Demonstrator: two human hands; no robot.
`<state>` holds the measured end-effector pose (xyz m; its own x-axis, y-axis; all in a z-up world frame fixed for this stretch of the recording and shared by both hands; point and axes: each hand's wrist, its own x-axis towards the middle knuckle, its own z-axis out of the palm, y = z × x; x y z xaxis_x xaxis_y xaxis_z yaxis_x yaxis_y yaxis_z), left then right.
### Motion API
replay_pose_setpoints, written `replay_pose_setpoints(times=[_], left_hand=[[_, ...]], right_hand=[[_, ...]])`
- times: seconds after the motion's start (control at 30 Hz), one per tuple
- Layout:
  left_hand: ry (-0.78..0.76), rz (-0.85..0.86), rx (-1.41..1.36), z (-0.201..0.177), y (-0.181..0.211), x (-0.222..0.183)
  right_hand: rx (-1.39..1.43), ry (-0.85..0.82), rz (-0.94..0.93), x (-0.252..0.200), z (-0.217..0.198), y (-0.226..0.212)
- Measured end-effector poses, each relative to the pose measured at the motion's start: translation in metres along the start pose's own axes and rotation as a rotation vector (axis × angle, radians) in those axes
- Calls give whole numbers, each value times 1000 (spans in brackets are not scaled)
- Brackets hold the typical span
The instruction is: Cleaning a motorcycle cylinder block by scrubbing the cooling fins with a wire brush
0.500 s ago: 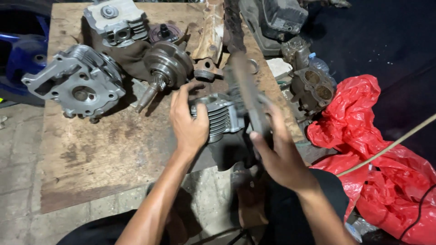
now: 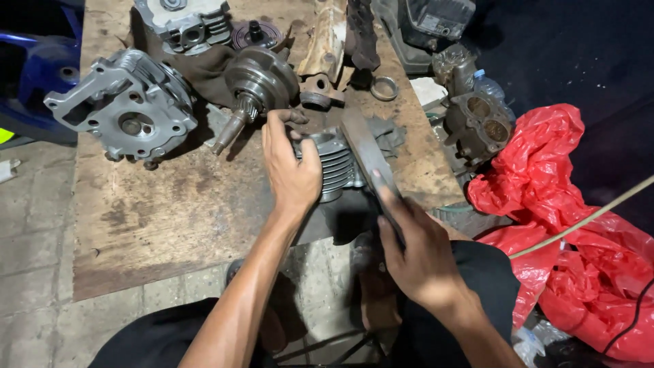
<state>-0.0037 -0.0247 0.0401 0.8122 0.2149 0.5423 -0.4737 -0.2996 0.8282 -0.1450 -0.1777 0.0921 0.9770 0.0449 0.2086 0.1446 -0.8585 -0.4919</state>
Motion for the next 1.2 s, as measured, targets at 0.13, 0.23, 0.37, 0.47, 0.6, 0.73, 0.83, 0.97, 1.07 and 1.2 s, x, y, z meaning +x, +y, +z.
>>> replay_pose_setpoints(times=[0.13,0.23,0.37,0.47,0.6,0.73,0.83,0.97,1.07,1.2], left_hand=[[-25,-2,1,0,-4,0],[-31,-18,12,2,-9,0],[27,55,-93,3,-11,1],[46,49,-96,3,-9,3],[35,61,-96,3,-14,1],[24,81,-115,2,-16,1],[34,60,-113,1,-13,0],[47,55,-128,3,-6,3],[45,46,-124,5,-10,3],[32,43,-141,3,-9,0]], right_hand=[[-12,117,-132,-1,0,17],[104,107,-196,27,-10,-10],[6,148,-130,45,15,-10],[51,147,-101,29,12,-19],[256,69,38,-10,-3,-13],[364,71,150,-6,0,19],[448,142,46,28,-13,-21],[355,183,23,39,11,-25],[412,191,99,11,25,-4],[488,157,257,-19,35,34]])
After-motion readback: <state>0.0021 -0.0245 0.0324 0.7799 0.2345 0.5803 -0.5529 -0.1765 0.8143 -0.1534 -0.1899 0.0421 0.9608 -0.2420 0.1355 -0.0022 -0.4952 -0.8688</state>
